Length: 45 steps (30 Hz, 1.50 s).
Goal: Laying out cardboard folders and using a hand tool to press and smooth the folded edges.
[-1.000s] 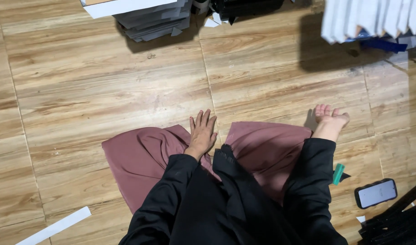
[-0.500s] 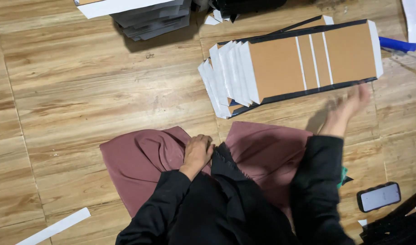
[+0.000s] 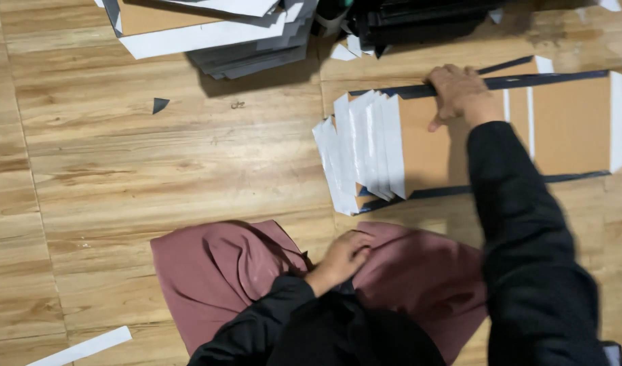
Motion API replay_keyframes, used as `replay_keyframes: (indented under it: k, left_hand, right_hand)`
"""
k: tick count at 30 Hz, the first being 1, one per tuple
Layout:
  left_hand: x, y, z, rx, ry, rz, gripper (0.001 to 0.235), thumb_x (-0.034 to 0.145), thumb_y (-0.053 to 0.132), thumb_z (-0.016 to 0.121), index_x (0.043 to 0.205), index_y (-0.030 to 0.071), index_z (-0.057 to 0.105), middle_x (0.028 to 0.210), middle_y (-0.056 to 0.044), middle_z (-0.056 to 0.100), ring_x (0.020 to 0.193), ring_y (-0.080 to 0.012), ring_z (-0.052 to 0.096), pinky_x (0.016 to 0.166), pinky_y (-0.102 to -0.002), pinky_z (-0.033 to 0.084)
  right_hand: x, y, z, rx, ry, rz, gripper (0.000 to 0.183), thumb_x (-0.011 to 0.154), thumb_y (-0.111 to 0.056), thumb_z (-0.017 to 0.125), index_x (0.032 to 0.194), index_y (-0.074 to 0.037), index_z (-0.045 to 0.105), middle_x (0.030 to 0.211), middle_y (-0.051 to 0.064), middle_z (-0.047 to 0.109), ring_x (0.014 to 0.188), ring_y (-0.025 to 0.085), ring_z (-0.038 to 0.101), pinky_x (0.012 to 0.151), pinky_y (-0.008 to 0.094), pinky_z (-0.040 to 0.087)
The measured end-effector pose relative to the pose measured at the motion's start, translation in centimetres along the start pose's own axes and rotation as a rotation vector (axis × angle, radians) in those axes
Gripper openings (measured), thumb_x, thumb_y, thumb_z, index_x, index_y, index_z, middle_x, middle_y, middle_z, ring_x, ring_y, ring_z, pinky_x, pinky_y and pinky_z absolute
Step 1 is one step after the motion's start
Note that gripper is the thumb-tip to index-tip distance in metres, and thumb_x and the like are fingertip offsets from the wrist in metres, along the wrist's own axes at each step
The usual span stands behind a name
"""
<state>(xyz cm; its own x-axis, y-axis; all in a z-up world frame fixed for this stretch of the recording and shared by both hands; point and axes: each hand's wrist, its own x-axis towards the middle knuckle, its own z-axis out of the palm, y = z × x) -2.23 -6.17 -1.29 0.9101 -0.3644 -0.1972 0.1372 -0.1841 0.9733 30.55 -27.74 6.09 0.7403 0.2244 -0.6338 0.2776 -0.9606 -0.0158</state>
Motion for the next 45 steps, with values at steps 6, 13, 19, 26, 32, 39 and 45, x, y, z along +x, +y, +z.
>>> replay_keyframes:
  k: [6,13,19,26,32,39,45]
  left_hand:
    - [5.9,4.8,4.3,-0.509,-0.099,-0.439,0.049,0.086,0.026,0.047,0.132,0.011,0.037,0.131,-0.01,0.046,0.123,-0.019,0.041,0.104,-0.027,0.026]
    - [10.0,-3.2,14.7,-1.264,0.055,-0.716,0.043,0.08,0.022,0.064,0.115,0.0,0.053,0.111,-0.008,0.057,0.107,-0.0146,0.052,0.094,-0.027,0.035]
    - [9.1,-3.9,14.6,-1.429,0.043,-0.768,0.041,0.082,0.017,0.065,0.115,0.0,0.047,0.12,-0.01,0.049,0.123,-0.019,0.04,0.101,-0.039,0.029]
    - [7.7,-1.2,12.6,-1.355,0.071,-0.787,0.049,0.086,0.018,0.059,0.124,-0.005,0.038,0.119,-0.008,0.034,0.127,-0.0222,0.033,0.103,-0.039,0.03]
    - [7.3,1.7,10.7,-1.337,0.058,-0.832,0.059,0.091,0.025,0.048,0.132,-0.01,0.024,0.136,-0.017,0.029,0.131,-0.0266,0.028,0.107,-0.038,0.027]
    - [7.9,-0.5,11.7,-1.345,0.091,-0.812,0.048,0.086,0.019,0.056,0.124,-0.004,0.037,0.115,-0.007,0.036,0.117,-0.0214,0.042,0.099,-0.039,0.035]
    - [8.1,-3.9,13.3,-1.436,0.079,-0.754,0.035,0.085,0.014,0.06,0.11,-0.002,0.042,0.107,-0.01,0.038,0.111,-0.0242,0.047,0.094,-0.04,0.04]
  right_hand:
    - [0.6,0.6,-0.1,-0.157,-0.07,-0.032,0.101,0.039,-0.053,0.087,0.123,-0.017,0.044,0.127,0.007,0.049,0.12,0.024,0.043,0.105,0.04,0.018]
    - [0.9,2.7,3.4,-0.226,-0.059,-0.008,0.103,0.032,-0.073,0.077,0.115,-0.018,0.049,0.12,0.005,0.053,0.117,0.024,0.042,0.096,0.039,0.033]
    - [-2.1,2.6,3.0,-0.04,-0.122,0.1,0.095,0.032,-0.066,0.082,0.107,-0.017,0.052,0.111,0.007,0.059,0.112,0.027,0.05,0.091,0.043,0.043]
    - [-2.5,3.0,5.3,0.022,-0.059,0.069,0.105,0.031,-0.065,0.083,0.115,-0.017,0.044,0.127,0.005,0.034,0.107,0.038,0.054,0.095,0.045,0.043]
    - [-4.7,1.4,3.6,0.025,-0.014,0.035,0.103,0.036,-0.062,0.08,0.118,-0.019,0.036,0.124,0.006,0.037,0.108,0.039,0.054,0.096,0.048,0.043]
    - [-0.3,2.5,4.0,-0.358,-0.081,-0.003,0.099,0.031,-0.09,0.063,0.105,-0.024,0.059,0.122,0.0,0.052,0.118,0.019,0.043,0.092,0.035,0.04]
    - [-5.7,0.1,-1.3,0.067,-0.337,0.091,0.095,0.036,-0.064,0.083,0.114,-0.016,0.055,0.107,0.016,0.065,0.104,0.031,0.06,0.085,0.039,0.047]
